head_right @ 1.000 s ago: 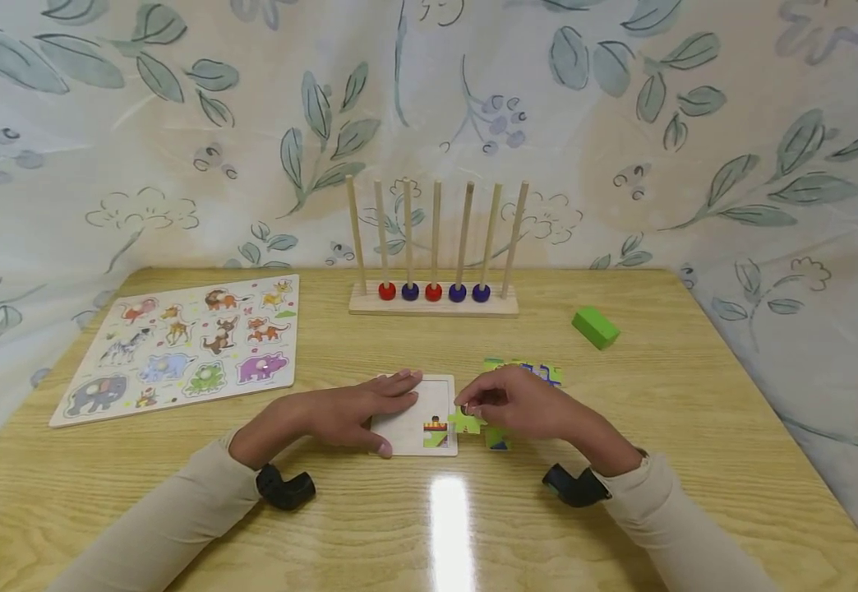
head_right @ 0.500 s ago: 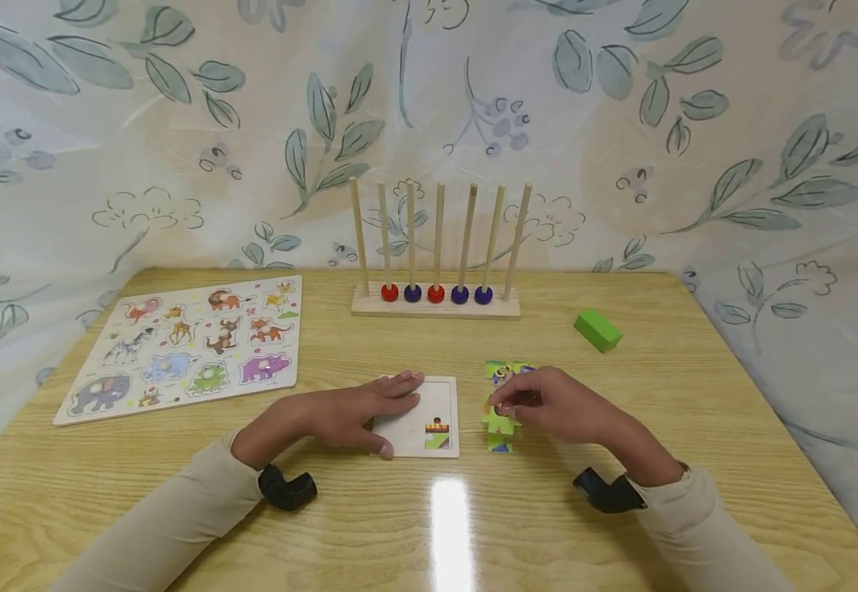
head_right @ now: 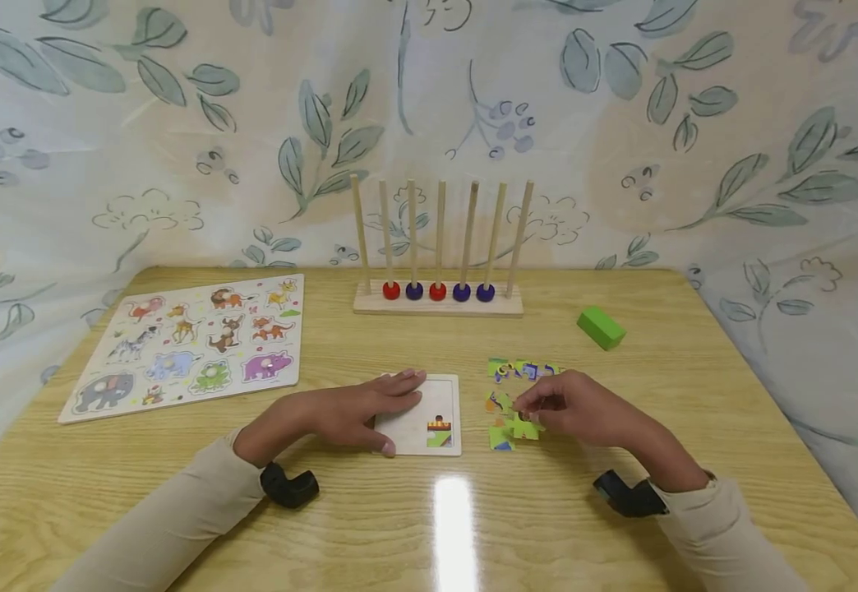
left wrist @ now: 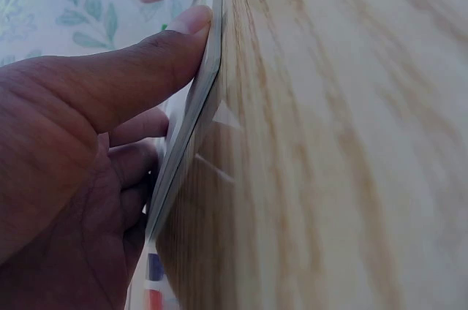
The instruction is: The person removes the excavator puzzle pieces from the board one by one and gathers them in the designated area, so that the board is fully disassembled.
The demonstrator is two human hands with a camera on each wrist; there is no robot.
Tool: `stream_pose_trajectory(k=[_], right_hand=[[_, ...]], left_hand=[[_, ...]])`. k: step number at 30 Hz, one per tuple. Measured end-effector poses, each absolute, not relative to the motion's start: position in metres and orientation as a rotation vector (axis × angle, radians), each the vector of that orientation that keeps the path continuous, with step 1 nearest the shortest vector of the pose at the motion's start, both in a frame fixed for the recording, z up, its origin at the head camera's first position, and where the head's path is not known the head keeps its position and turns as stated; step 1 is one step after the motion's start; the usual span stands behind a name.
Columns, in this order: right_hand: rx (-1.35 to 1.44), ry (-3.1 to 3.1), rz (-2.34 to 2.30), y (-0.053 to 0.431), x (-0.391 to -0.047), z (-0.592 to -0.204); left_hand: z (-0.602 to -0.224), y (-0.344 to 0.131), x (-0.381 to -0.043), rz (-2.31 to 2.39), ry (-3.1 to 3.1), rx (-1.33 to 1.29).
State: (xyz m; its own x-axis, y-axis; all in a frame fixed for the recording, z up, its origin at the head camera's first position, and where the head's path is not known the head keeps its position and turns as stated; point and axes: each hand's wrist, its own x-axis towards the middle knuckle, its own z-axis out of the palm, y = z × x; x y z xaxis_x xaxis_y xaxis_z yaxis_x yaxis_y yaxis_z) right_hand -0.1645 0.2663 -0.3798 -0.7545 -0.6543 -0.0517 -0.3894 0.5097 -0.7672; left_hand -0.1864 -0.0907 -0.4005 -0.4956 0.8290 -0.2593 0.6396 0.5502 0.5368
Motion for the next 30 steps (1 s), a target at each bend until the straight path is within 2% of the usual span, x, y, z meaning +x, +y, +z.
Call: stream_pose_trajectory(k=[22, 30], right_hand=[[-0.937, 2.413, -1.017, 0.2752, -0.1658, -0.3839], [-0.814, 2.482, -0.961, 0.273, -0.1652, -0.3854]], left_hand=[[-0.4005, -0.0928, -0.1867, 0.522, 2.303, 1.178], [-0.3998, -0.0918, -0.1875, 0.513, 2.295, 1.202]])
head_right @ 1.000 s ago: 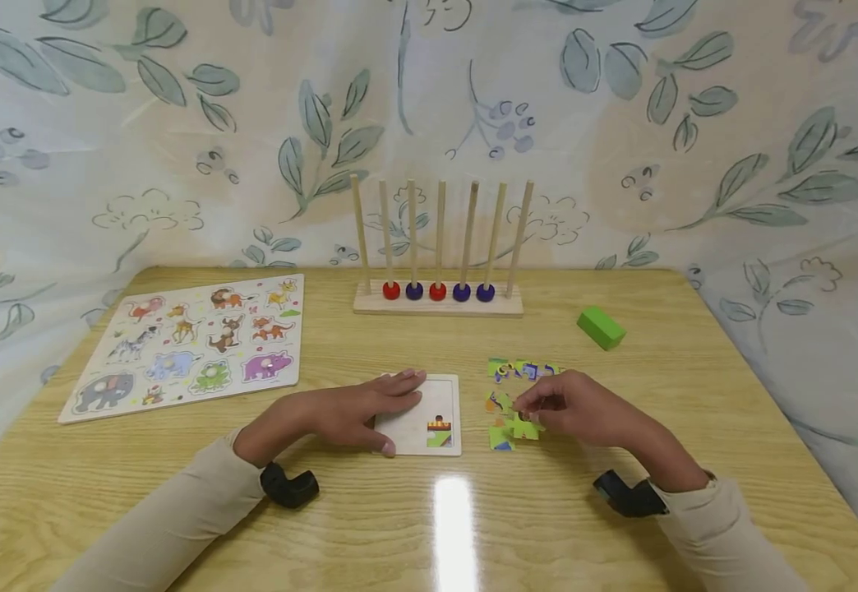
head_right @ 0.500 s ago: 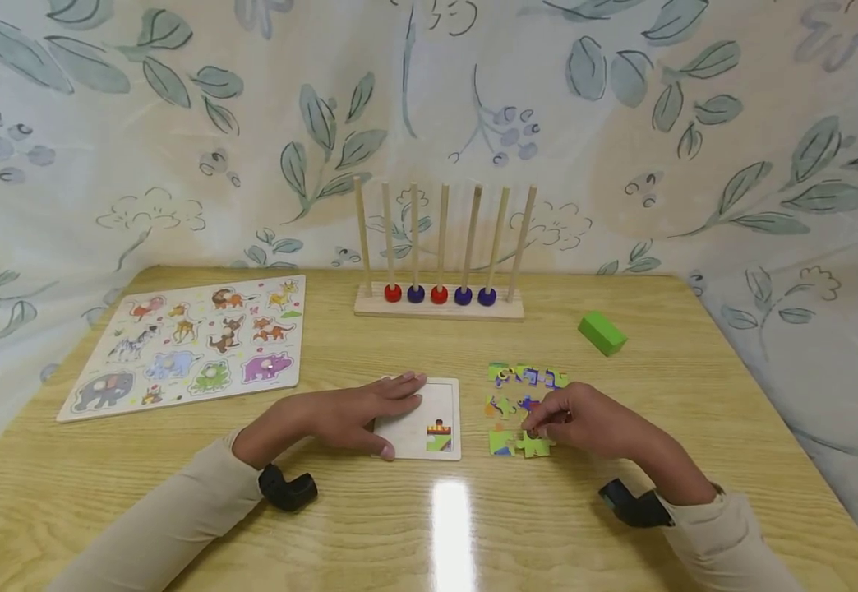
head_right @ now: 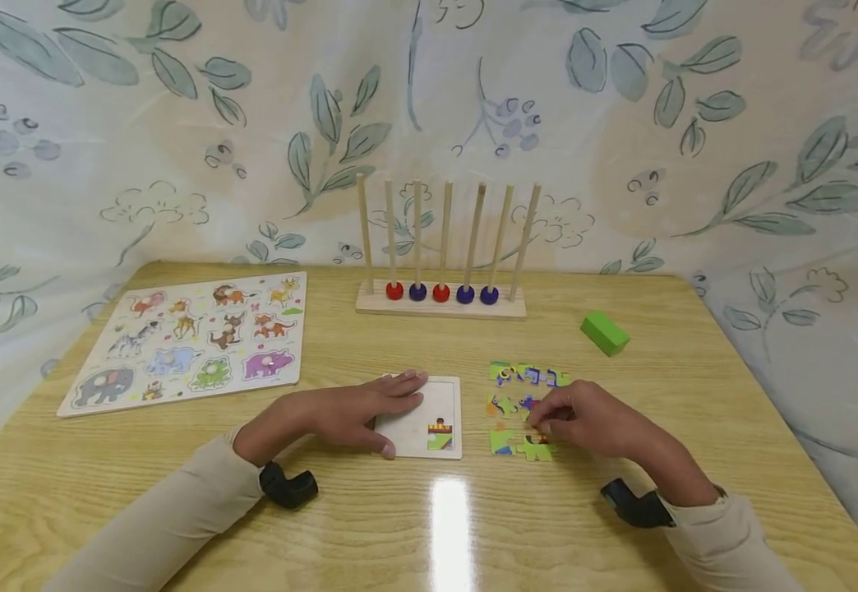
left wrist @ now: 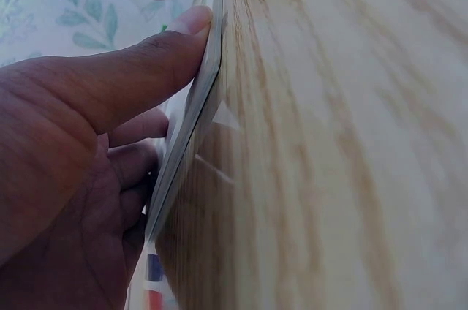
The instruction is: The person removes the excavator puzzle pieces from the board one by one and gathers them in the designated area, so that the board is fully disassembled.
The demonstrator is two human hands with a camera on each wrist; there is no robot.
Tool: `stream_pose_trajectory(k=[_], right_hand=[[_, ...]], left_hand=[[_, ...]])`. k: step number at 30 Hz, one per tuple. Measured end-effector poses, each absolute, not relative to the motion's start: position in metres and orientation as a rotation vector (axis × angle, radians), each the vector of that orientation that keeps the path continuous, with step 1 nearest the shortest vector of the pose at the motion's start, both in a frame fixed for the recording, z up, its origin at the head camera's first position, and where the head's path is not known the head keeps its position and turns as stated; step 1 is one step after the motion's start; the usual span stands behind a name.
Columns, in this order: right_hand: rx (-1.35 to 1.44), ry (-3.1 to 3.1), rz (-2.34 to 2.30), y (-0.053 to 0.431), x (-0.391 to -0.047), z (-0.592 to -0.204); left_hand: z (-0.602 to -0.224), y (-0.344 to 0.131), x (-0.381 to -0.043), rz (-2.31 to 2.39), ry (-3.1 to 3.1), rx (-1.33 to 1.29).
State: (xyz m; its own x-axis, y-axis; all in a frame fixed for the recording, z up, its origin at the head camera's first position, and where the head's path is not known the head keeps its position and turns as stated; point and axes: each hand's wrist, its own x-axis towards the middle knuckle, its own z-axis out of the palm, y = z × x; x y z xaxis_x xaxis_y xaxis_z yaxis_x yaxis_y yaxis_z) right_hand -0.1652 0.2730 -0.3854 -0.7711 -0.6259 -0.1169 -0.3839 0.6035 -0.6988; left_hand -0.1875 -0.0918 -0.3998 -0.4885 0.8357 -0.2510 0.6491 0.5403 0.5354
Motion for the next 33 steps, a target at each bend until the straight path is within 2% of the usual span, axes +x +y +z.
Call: stream_pose_trajectory(k=[33], right_hand=[[-0.933, 2.505, -1.005, 0.205, -0.173, -0.383]], left_hand=[[-0.404, -0.091, -0.188, 0.488, 2.318, 1.191]])
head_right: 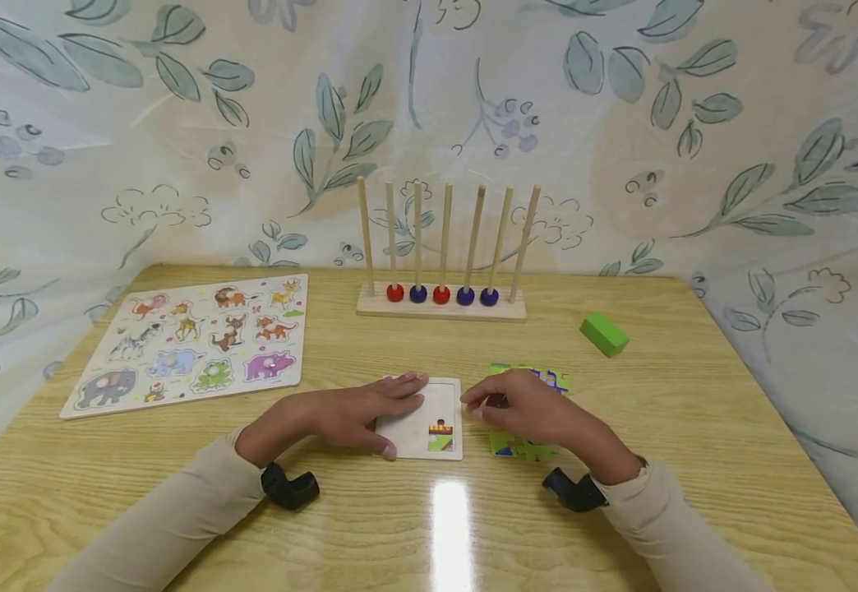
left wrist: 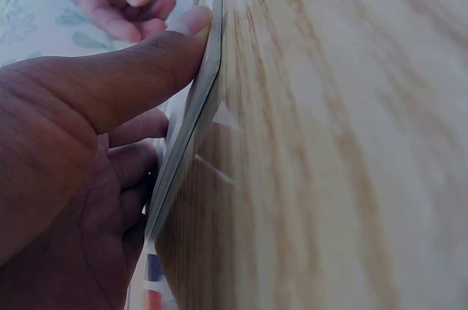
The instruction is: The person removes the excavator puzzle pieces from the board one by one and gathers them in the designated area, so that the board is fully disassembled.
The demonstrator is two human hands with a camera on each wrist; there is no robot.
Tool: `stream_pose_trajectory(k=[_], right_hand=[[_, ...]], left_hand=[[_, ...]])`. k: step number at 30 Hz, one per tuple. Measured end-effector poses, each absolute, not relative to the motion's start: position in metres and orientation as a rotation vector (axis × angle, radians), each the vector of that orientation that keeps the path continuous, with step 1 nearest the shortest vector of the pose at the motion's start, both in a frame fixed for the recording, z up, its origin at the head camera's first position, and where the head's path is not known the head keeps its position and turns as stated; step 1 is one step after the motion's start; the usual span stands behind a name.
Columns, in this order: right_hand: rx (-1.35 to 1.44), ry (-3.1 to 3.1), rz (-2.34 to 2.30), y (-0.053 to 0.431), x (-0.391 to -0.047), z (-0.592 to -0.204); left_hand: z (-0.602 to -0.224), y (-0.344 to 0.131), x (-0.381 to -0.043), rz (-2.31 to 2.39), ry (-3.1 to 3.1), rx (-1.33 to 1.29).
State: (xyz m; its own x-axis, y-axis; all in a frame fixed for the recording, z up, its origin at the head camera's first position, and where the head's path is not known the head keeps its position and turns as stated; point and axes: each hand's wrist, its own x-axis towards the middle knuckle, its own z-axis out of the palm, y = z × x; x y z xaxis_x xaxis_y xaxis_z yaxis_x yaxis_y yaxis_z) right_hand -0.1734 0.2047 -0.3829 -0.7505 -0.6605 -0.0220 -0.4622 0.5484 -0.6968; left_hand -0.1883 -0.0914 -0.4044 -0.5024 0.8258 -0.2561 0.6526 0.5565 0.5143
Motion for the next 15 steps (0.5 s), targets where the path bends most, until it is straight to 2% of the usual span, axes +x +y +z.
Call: stream_pose_trajectory(k=[15], right_hand=[[-1.046, 2.425, -1.02, 0.184, -0.176, -0.389]], left_hand=[[-0.402, -0.091, -0.188, 0.494, 2.312, 1.21]])
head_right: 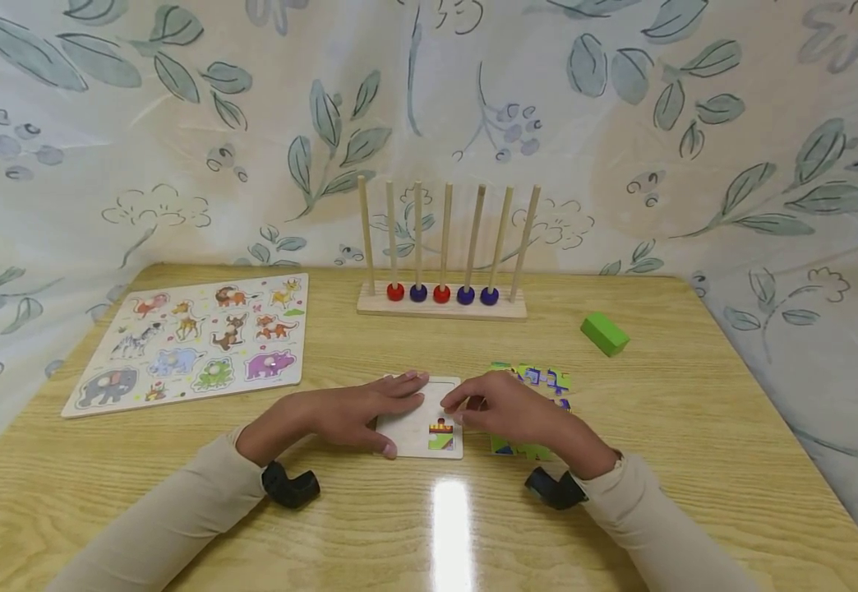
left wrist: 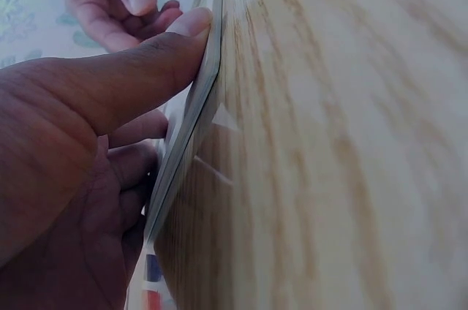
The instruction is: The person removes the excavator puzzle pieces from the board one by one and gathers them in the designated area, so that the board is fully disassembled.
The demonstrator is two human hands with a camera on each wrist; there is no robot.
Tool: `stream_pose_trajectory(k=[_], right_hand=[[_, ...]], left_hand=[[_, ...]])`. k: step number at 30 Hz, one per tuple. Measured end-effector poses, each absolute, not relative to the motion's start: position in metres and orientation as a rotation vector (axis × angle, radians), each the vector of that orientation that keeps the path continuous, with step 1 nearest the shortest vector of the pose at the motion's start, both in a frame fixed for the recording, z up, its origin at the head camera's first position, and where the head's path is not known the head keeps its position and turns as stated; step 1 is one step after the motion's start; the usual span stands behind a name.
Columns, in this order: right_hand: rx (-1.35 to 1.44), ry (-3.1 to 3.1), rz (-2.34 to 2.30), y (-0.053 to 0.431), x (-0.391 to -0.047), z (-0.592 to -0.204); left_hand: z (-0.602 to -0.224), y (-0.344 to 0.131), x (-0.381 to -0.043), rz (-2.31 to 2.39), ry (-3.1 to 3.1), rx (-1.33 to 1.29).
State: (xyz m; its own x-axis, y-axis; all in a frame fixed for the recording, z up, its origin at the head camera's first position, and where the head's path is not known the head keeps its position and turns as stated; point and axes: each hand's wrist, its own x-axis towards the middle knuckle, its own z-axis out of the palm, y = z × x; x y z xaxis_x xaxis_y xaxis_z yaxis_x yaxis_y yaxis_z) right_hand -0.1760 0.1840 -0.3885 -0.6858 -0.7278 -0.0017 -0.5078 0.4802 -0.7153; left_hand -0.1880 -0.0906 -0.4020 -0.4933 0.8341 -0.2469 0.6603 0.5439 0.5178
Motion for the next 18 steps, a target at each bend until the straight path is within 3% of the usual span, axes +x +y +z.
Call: stream_pose_trajectory(k=[18], right_hand=[[-0.99, 2.347, -1.023, 0.1744, -0.1771, -0.3923]], left_hand=[[-0.4022, -0.0924, -0.1872, 0.489, 2.311, 1.233]])
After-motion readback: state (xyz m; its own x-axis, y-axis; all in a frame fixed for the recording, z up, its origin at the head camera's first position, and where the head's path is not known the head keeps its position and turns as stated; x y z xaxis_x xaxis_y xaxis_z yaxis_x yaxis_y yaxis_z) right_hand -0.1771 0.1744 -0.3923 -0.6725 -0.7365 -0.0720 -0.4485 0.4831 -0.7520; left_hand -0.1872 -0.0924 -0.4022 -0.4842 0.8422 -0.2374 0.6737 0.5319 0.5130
